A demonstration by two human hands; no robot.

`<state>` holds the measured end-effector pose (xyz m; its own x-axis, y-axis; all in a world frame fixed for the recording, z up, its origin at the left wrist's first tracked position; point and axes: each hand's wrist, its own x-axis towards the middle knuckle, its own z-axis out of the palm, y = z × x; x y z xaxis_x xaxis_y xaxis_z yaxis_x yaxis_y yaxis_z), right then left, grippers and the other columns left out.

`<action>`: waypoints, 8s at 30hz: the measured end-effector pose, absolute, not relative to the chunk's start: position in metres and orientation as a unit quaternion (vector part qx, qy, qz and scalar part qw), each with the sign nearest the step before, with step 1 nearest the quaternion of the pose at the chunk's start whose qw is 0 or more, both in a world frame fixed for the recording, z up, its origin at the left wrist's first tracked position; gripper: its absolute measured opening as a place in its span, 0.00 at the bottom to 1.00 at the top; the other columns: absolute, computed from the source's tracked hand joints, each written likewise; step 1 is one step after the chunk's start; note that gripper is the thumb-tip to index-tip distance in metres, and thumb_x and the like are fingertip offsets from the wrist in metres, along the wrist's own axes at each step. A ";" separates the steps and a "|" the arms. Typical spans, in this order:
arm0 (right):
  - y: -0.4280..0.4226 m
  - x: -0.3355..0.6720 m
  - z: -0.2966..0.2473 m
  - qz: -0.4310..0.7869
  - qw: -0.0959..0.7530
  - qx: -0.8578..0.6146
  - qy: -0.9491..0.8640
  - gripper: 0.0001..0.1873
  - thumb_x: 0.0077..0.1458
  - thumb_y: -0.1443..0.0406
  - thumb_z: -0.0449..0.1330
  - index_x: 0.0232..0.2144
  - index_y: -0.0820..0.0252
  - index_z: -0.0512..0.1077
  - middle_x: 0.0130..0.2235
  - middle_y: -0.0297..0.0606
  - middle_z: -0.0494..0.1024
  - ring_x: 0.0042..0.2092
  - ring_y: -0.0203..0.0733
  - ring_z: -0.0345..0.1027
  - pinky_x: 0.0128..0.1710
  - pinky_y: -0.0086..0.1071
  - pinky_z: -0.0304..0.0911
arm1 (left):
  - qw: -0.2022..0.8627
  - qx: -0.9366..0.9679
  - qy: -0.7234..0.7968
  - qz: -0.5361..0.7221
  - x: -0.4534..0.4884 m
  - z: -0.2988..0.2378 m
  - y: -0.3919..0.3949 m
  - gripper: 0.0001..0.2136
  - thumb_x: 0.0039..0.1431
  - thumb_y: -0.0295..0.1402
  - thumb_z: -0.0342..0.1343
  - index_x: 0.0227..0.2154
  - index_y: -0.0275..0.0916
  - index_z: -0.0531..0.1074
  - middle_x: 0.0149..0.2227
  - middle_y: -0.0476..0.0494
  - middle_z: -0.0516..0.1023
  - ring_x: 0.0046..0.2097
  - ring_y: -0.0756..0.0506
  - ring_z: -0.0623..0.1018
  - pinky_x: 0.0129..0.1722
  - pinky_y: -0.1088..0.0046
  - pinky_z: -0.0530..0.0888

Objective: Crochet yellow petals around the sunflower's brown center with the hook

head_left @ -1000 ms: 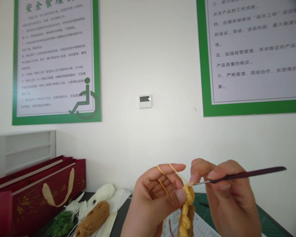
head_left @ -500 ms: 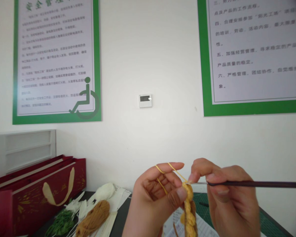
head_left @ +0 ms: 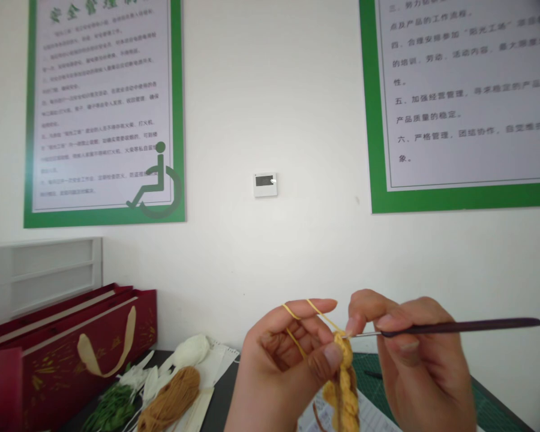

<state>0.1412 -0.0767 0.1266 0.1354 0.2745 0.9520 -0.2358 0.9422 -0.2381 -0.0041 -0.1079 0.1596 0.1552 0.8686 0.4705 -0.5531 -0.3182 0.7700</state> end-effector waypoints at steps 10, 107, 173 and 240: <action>-0.076 0.139 0.127 0.175 0.757 -0.004 -0.629 0.05 0.70 0.62 0.54 0.43 0.52 0.69 0.36 0.36 0.79 0.40 0.41 0.73 0.40 0.38 0.69 | 0.573 0.510 0.150 0.624 -0.005 0.159 -0.107 0.16 0.42 0.27 0.76 0.37 0.39 0.85 0.26 0.49 0.78 0.28 0.54 0.75 0.30 0.82 0.72; -0.071 0.115 0.120 -0.155 0.781 -0.089 -0.598 0.23 0.50 0.78 0.64 0.43 0.46 0.79 0.33 0.35 0.77 0.34 0.42 0.70 0.32 0.40 0.68 | 0.600 0.429 0.139 0.661 0.010 0.155 -0.100 0.19 0.42 0.28 0.76 0.40 0.39 0.84 0.29 0.48 0.79 0.30 0.52 0.76 0.31 0.79 0.73; -0.086 0.125 0.135 0.423 0.766 -0.194 -0.443 0.18 0.60 0.55 0.63 0.24 0.56 0.64 0.18 0.28 0.67 0.19 0.32 0.57 0.19 0.27 0.55 | 0.569 0.524 0.138 0.619 -0.003 0.156 -0.095 0.11 0.47 0.24 0.73 0.36 0.37 0.83 0.29 0.48 0.79 0.32 0.54 0.74 0.34 0.81 0.69; -0.071 0.133 0.128 0.292 0.756 -0.123 -0.573 0.06 0.66 0.59 0.59 0.37 0.51 0.74 0.35 0.34 0.79 0.41 0.39 0.72 0.45 0.34 0.66 | 0.555 0.491 0.202 0.640 -0.001 0.158 -0.099 0.13 0.45 0.24 0.74 0.36 0.36 0.83 0.28 0.48 0.79 0.31 0.53 0.76 0.32 0.80 0.72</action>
